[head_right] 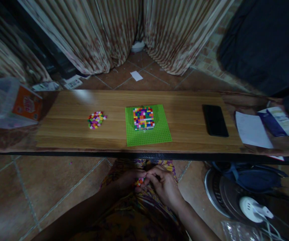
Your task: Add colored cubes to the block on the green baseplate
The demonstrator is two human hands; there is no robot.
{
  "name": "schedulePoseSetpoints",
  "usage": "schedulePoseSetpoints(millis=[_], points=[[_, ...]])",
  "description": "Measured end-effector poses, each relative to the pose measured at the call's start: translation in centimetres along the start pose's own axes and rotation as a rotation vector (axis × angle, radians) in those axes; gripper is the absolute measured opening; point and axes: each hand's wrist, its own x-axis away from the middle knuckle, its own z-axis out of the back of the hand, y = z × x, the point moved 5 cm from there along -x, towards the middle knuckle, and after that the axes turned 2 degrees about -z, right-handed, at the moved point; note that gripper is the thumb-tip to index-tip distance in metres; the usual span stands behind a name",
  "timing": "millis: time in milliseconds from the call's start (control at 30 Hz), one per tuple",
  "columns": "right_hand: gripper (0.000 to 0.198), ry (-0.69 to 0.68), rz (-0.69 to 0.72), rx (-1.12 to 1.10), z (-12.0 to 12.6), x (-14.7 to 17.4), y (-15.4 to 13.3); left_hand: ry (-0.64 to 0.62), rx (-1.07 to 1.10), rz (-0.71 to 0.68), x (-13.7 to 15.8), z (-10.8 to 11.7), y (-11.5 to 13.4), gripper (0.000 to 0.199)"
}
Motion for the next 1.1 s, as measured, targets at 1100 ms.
schedulePoseSetpoints(millis=[1100], points=[[0.018, 0.525, 0.328, -0.011, 7.9, -11.2, -5.7, 0.038, 0.17, 0.046, 0.0, 0.4, -0.3, 0.026]])
